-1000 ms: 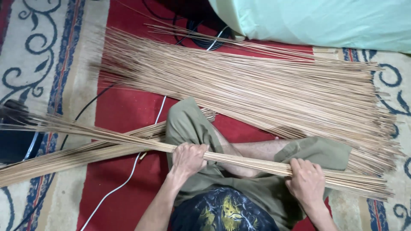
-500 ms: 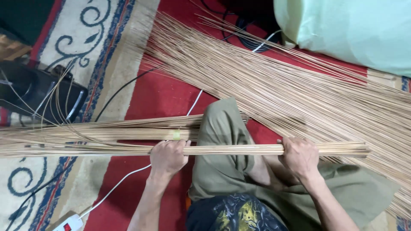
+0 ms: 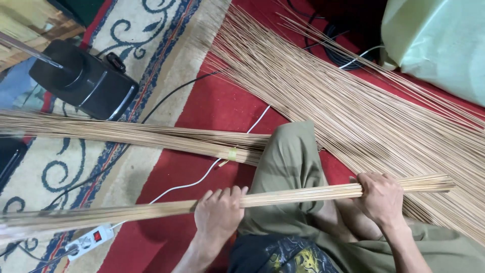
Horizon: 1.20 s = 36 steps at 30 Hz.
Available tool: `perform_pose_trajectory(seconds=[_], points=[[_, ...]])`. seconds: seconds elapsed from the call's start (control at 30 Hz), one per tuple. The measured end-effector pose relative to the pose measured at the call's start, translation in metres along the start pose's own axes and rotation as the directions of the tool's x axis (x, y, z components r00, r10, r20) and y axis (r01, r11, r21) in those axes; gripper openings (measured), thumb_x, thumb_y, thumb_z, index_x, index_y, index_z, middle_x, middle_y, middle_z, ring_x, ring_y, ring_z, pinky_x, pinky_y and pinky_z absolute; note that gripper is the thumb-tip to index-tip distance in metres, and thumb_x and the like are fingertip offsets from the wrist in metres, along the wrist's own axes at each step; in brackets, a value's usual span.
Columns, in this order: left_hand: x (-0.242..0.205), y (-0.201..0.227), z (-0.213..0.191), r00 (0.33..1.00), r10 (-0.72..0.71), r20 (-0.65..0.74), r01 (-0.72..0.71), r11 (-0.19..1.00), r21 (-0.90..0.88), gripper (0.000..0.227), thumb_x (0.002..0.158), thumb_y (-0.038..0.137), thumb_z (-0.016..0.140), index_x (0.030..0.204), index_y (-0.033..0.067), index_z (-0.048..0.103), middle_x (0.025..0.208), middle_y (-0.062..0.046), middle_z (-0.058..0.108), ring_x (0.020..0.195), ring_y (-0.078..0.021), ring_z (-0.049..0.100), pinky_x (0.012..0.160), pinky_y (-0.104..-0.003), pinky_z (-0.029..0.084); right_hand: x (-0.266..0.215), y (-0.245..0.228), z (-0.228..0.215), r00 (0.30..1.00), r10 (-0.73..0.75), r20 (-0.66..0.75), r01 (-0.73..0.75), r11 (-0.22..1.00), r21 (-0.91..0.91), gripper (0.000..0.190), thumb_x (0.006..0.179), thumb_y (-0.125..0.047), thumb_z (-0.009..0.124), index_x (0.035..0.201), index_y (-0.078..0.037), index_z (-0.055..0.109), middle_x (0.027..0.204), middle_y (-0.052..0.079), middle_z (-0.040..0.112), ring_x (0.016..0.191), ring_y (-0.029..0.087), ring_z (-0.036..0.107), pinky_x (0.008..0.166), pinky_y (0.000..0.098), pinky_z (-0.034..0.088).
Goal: Organizing and aligning long rattan sticks by gathering them into bundles and tapping them against the floor.
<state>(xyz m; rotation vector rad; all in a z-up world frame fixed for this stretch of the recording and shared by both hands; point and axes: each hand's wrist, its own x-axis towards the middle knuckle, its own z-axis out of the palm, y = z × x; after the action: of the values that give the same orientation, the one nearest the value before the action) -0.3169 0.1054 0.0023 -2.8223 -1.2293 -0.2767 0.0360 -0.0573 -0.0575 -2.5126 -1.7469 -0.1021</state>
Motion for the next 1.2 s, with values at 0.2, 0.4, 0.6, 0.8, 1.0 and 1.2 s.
perform_pose_trajectory(seconds=[0.2,0.4,0.6,0.8,1.0,1.2], points=[[0.013,-0.097,0.046,0.999,-0.025,0.038,0.026,0.998,-0.05,0.019,0.088,0.031,0.061,0.077,0.0169,0.066,0.062,-0.004,0.067,0.069,-0.029,0.075,0.066,-0.044,0.056,0.027,-0.039,-0.007,0.968,-0.065,0.244,0.063,0.998,0.017,0.017,0.068,-0.03,0.067,0.082,-0.025,0.059,0.071,-0.003,0.064,0.078,0.02,0.072,0.076,0.0334,0.058],[0.036,-0.184,0.029,0.956,-0.197,0.215,0.186,0.98,0.072,0.023,0.078,0.019,0.063,0.095,0.0191,0.078,0.076,-0.009,0.077,0.084,-0.0384,0.077,0.079,-0.052,0.059,0.092,-0.079,-0.032,0.902,-0.222,0.37,0.207,0.975,0.078,0.024,0.072,-0.031,0.068,0.092,-0.02,0.062,0.08,0.004,0.072,0.079,0.035,0.077,0.07,0.0491,0.061],[0.069,-0.208,-0.001,0.977,-0.198,-0.084,0.21,0.964,0.161,0.014,0.079,0.015,0.071,0.091,0.0204,0.075,0.087,0.0,0.074,0.102,-0.0198,0.068,0.115,-0.039,0.029,0.156,-0.133,-0.067,0.861,-0.308,0.405,0.278,0.951,0.131,0.024,0.078,-0.028,0.072,0.097,-0.014,0.067,0.083,0.013,0.075,0.084,0.042,0.078,0.077,0.0543,0.062],[0.101,-0.212,0.054,0.985,-0.13,-0.111,0.148,0.974,0.173,0.044,0.065,0.012,0.082,0.107,0.0112,0.071,0.102,-0.008,0.072,0.111,-0.0241,0.066,0.118,-0.046,0.032,0.204,-0.15,0.007,0.843,-0.298,0.448,0.24,0.953,0.183,0.031,0.08,-0.035,0.07,0.106,-0.017,0.07,0.084,0.017,0.076,0.089,0.045,0.077,0.08,0.0576,0.061],[0.12,-0.222,0.17,0.989,-0.104,0.106,0.103,0.995,0.012,0.035,0.07,0.011,0.077,0.1,0.0162,0.06,0.093,-0.004,0.066,0.102,-0.0221,0.064,0.099,-0.04,0.042,0.221,-0.145,0.119,0.79,-0.254,0.557,0.157,0.963,0.217,0.041,0.079,-0.037,0.071,0.118,-0.025,0.071,0.093,0.012,0.079,0.09,0.042,0.078,0.083,0.0565,0.062],[0.13,-0.223,0.223,0.872,-0.14,0.468,0.201,0.976,-0.082,0.066,0.073,0.02,0.088,0.132,0.0231,0.058,0.122,-0.007,0.069,0.117,-0.0237,0.067,0.098,-0.037,0.043,0.226,-0.148,0.146,0.721,-0.254,0.645,-0.028,0.919,0.393,0.061,0.081,-0.03,0.08,0.136,-0.021,0.056,0.134,0.017,0.062,0.109,0.053,0.069,0.101,0.0631,0.056]])
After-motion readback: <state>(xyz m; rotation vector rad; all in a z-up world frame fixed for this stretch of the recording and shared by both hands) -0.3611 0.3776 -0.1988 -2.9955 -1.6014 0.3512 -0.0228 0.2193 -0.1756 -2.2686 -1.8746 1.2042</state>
